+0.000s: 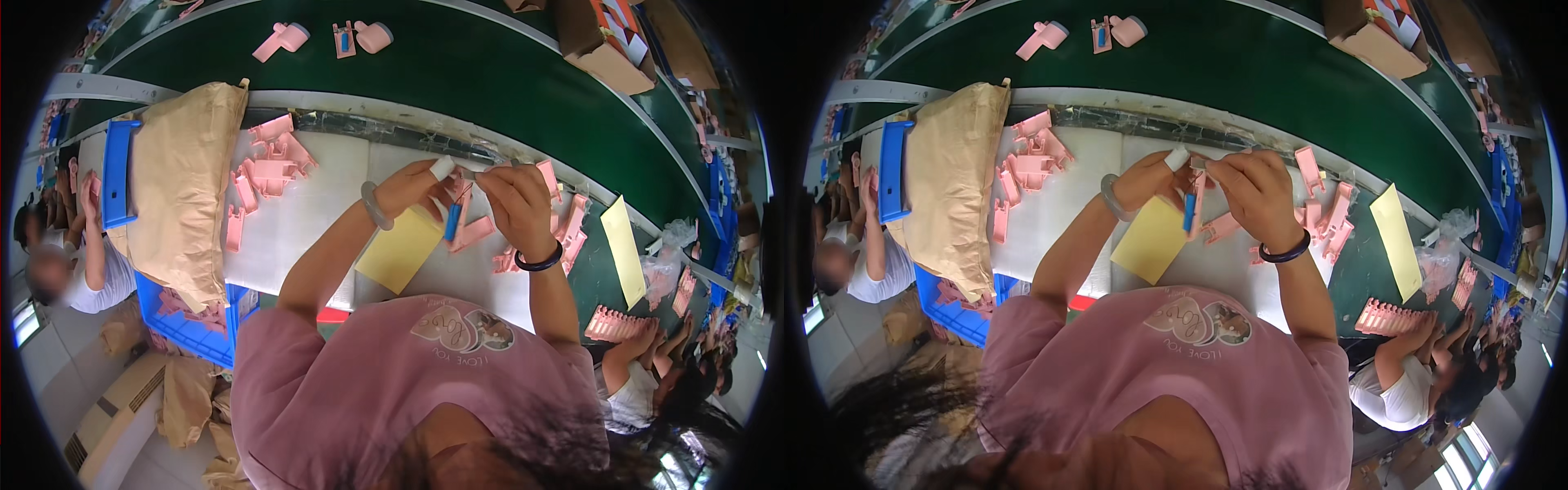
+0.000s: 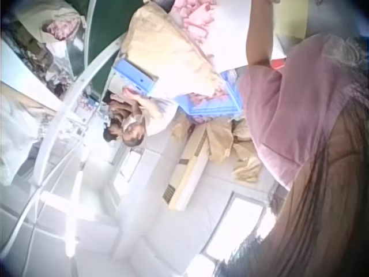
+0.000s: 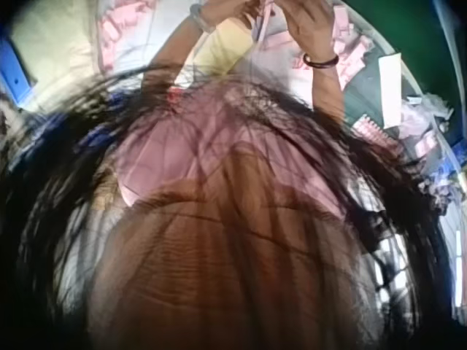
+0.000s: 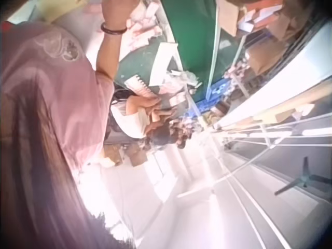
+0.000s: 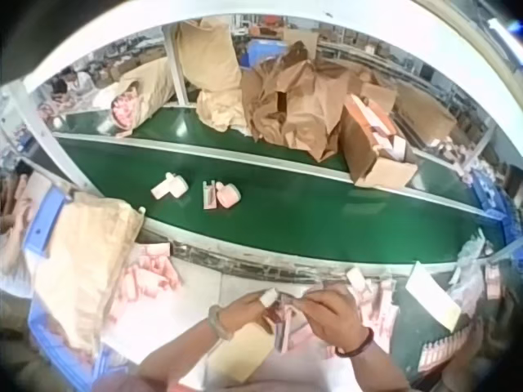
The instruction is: Apply adhesive labels or strips to small pink plastic components at an assembly workbench.
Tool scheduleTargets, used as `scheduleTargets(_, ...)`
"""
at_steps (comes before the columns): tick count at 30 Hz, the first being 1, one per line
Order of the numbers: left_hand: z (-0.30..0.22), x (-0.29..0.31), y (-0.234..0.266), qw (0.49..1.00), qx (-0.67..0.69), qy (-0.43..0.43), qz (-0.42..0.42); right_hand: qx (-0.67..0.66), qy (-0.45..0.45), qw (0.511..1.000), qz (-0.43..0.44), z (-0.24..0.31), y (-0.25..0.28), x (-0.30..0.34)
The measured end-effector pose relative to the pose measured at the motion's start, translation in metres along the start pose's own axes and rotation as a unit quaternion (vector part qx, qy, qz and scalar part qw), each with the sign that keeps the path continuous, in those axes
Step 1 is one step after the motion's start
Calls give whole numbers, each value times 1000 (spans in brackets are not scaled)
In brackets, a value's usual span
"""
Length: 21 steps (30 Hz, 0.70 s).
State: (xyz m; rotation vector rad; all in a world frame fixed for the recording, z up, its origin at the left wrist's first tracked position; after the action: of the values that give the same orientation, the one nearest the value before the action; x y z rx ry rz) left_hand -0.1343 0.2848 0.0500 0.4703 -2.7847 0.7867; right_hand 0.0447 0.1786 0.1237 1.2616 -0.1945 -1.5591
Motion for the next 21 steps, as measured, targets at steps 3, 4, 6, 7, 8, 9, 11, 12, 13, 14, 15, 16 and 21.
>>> scheduleTargets(3,22,11,-18,983,153,21,95,-13,-29,999,-28,16,0,7)
scheduleTargets(4,27,15,-24,982,163,7,100,-8,-31,999,-29,19,1,9)
scheduleTargets(6,34,23,-41,973,208,-29,92,-9,-44,998,-35,26,3,13)
scheduleTargets(7,37,25,-48,971,230,-51,41,-11,-57,997,-41,29,3,16)
scheduleTargets(8,39,27,-53,966,250,-72,-10,-11,-56,998,-40,32,5,18)
scheduleTargets(9,40,29,-57,965,250,-73,-10,-12,-62,997,-47,35,6,21)
scheduleTargets(11,37,34,-63,960,246,-99,-94,-13,-68,996,-54,42,8,26)
scheduleTargets(12,34,38,-69,959,246,-100,-94,-35,-79,995,-53,46,8,28)
scheduleTargets(13,18,43,-78,943,284,-110,-133,-56,-90,993,-51,50,9,30)
scheduleTargets(14,9,46,-83,923,320,-122,-174,-55,-81,994,-47,56,8,30)
scheduleTargets(15,11,45,-83,923,320,-124,-175,-73,-92,992,-48,60,5,31)
scheduleTargets(16,13,46,-83,940,219,-133,-226,-91,-104,989,-48,63,1,33)
scheduleTargets(21,4,59,-91,946,102,-125,-282,-84,-101,990,-58,70,-7,28)
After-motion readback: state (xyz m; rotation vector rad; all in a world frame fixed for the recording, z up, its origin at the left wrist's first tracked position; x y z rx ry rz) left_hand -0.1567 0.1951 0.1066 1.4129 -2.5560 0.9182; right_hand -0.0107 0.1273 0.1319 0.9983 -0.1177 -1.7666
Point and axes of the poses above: each hand's wrist, its own x-axis away from the middle knuckle, its own y-axis out of the back of the hand, z = x × y, the point moved 1 cm from there along -x, towards the middle knuckle, and after that the axes turned 6 degrees about -x, right-handed, at the moved point
